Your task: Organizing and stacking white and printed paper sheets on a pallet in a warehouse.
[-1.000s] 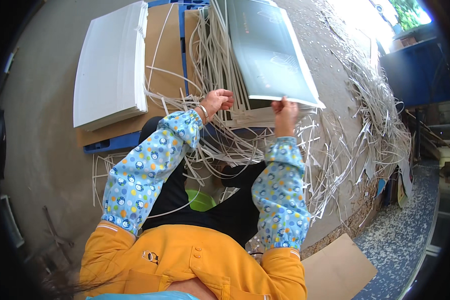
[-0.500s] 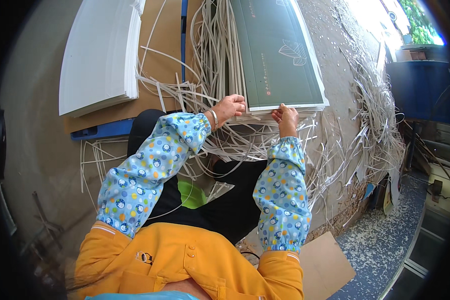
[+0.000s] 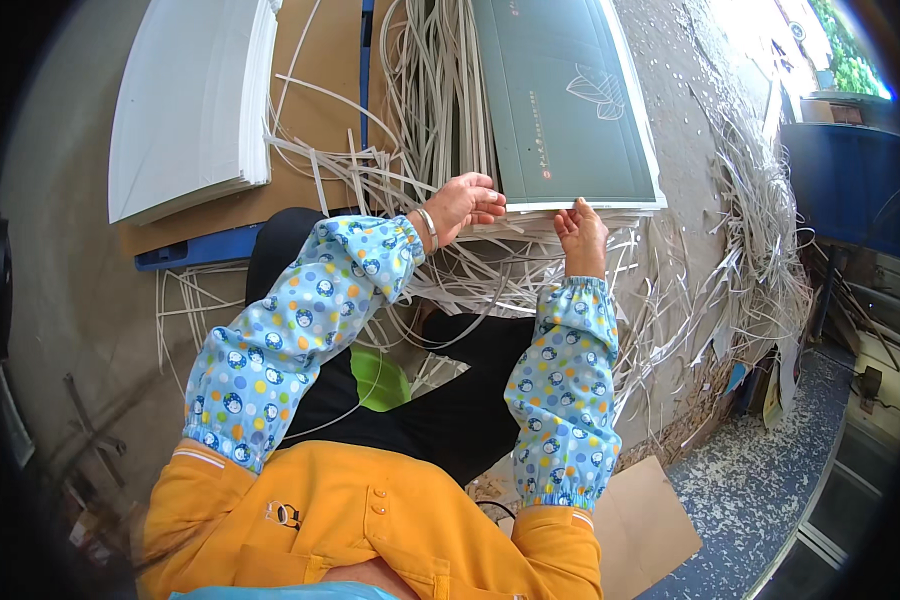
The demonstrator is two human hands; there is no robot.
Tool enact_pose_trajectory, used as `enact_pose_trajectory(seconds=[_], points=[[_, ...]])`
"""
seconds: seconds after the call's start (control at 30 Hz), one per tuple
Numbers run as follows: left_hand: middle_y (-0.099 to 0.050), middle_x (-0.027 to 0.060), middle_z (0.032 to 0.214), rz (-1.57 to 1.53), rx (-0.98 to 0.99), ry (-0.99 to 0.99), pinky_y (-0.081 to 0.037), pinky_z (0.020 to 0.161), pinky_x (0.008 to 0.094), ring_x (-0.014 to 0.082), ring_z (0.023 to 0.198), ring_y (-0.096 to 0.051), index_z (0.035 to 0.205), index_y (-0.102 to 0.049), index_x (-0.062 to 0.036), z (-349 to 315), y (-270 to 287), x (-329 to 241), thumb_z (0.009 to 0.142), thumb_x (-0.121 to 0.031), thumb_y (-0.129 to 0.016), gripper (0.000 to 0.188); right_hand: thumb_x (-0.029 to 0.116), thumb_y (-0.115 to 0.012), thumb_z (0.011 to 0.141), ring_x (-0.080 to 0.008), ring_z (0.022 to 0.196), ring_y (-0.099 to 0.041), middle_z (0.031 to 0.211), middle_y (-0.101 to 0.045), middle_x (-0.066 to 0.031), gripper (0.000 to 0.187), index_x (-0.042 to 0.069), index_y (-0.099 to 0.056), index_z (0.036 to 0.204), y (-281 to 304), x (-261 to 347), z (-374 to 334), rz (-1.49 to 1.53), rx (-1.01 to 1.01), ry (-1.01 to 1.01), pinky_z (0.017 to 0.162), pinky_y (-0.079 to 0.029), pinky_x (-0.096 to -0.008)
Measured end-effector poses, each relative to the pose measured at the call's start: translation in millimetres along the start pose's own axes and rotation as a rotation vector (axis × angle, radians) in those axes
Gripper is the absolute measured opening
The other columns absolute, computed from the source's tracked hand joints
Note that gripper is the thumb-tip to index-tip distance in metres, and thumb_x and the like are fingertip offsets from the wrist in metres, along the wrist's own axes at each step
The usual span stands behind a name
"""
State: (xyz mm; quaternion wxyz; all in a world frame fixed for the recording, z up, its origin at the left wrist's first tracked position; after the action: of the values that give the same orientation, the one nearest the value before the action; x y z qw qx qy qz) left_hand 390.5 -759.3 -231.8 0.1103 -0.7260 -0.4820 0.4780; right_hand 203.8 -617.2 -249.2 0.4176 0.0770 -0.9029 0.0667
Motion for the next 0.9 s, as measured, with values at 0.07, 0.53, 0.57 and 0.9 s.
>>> enact_pose_trajectory(seconds=[0.07,0.53,0.57,0.9], points=[[-0.054,0.0096,0.093,0.047,-0.019,-0.008,-0.045,0.073,0.0278,0.0165,0.084,-0.054,0.111,-0.042,0.0011,-0.7,1.6,-0.8,0.082,-0.010,-0.051,0.031,0.013,-0.058,0.081,-0.0182,0.065,-0.054,0.081,-0.052,-0.0099,0.018,0.000,-0.050,0.090,5.1,1.7,3.2,-0.023,-0.010,0.007,0.053,-0.050,-0.0289],[-0.054,0.0092,0.105,-0.191,0.200,-0.098,-0.044,0.079,0.0310,0.0184,0.096,-0.054,0.109,-0.047,-0.0047,-6.5,-22.6,-27.7,0.085,-0.007,-0.042,0.024,0.012,-0.061,0.078,-0.0209,0.078,-0.053,0.091,-0.049,-0.0120,0.029,-0.002,-0.046,0.099,13.0,5.7,5.2,0.220,-0.061,-0.033,0.058,-0.051,-0.0290],[-0.054,0.0099,0.107,-0.230,0.241,-0.108,-0.044,0.079,0.0304,0.0188,0.095,-0.055,0.110,-0.046,-0.0049,-7.2,-28.7,-31.9,0.086,-0.007,-0.041,0.025,0.012,-0.061,0.078,-0.0209,0.078,-0.053,0.091,-0.049,-0.0120,0.029,-0.002,-0.046,0.099,20.2,11.0,12.4,0.217,-0.071,-0.028,0.058,-0.051,-0.0290],[-0.055,0.0114,0.102,0.293,-0.160,-0.019,-0.043,0.078,0.0313,0.0192,0.090,-0.054,0.113,-0.046,0.0014,3.9,24.3,-6.8,0.081,-0.009,-0.043,0.034,0.011,-0.061,0.079,-0.0142,0.059,-0.052,0.074,-0.051,-0.0047,0.014,0.002,-0.051,0.085,8.6,20.4,-11.9,0.218,-0.039,0.061,0.047,-0.044,-0.0220]])
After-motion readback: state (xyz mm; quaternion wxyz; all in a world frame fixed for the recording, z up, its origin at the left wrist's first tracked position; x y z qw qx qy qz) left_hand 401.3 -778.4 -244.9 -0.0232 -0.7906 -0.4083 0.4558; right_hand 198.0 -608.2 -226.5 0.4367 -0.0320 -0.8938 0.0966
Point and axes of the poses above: each hand's wrist, its own z-axis towards the middle knuckle, its own y-axis out of the back of the hand, x = y × z, the point moved 9 cm from there along z, towards the middle knuckle
